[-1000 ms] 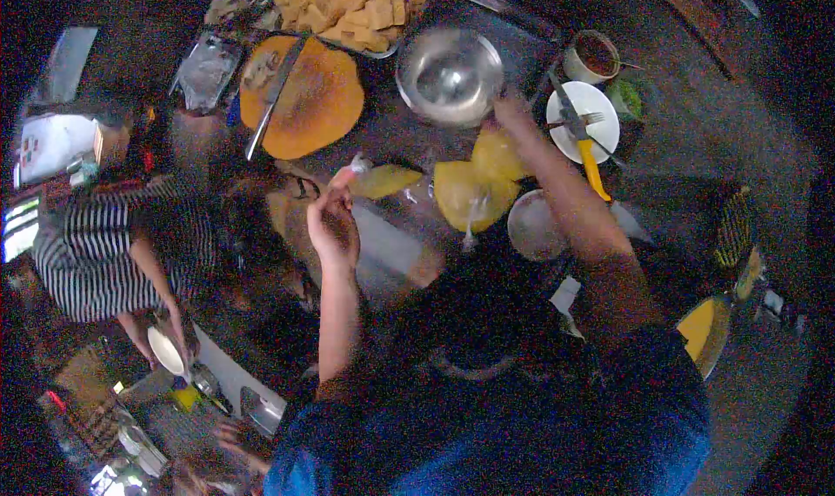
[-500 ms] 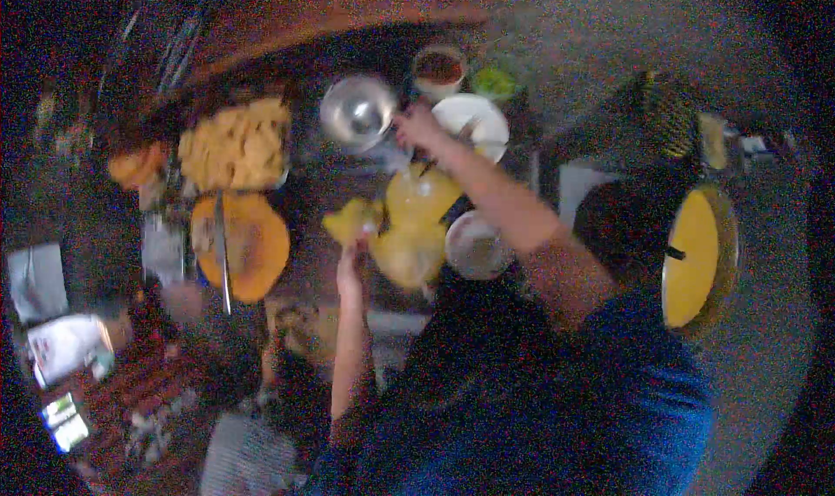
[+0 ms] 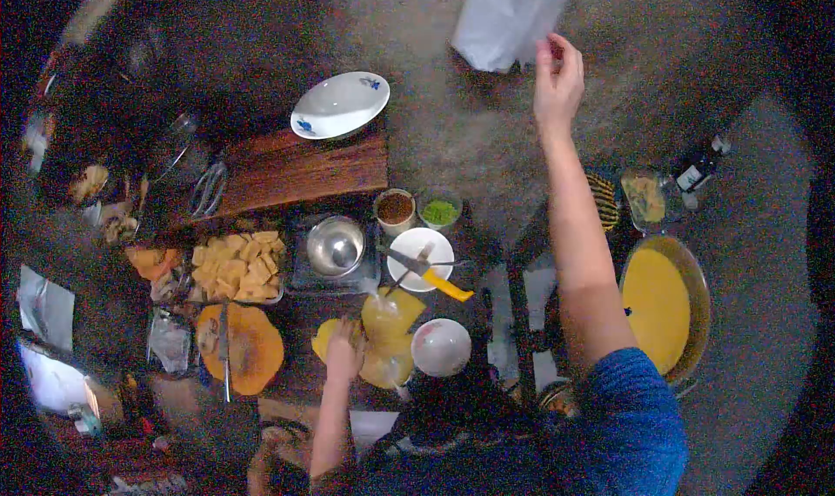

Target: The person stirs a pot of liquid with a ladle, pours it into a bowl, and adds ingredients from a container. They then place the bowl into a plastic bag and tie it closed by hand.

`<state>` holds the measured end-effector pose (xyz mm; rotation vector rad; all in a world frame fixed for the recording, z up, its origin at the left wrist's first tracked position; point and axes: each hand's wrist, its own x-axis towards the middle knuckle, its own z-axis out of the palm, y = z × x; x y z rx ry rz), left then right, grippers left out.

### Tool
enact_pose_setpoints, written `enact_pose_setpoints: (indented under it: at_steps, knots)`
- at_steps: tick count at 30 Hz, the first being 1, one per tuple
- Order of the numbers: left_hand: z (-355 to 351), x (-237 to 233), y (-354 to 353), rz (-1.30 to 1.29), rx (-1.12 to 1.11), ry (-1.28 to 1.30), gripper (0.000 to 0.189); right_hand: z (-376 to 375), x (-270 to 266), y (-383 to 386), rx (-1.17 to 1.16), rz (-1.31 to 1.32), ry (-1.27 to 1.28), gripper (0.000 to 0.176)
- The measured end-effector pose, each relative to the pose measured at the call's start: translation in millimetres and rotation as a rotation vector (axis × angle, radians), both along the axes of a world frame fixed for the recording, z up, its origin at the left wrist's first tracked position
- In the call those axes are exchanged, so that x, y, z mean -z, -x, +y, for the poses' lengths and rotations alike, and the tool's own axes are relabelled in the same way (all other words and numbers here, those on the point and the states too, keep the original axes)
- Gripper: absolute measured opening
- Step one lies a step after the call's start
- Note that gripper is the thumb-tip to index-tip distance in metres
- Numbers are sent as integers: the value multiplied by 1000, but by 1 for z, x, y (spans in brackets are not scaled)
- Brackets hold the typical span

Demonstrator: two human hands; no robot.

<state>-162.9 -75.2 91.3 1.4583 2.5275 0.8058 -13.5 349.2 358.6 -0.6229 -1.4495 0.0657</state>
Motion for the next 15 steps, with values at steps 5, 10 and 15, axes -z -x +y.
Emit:
enact_pose_setpoints:
  at_steps: [5, 10, 15]
  knots:
    - [41, -70, -22, -353, 156, -48, 32, -2, 11, -7, 155, -274, -69, 24]
    - [93, -143, -50, -353, 385, -160, 28, -38, 9, -23, -23, -425, -98, 15]
    - [162, -180, -86, -267, 441, -702, 31, -80, 80, -43, -157, -680, -274, 13]
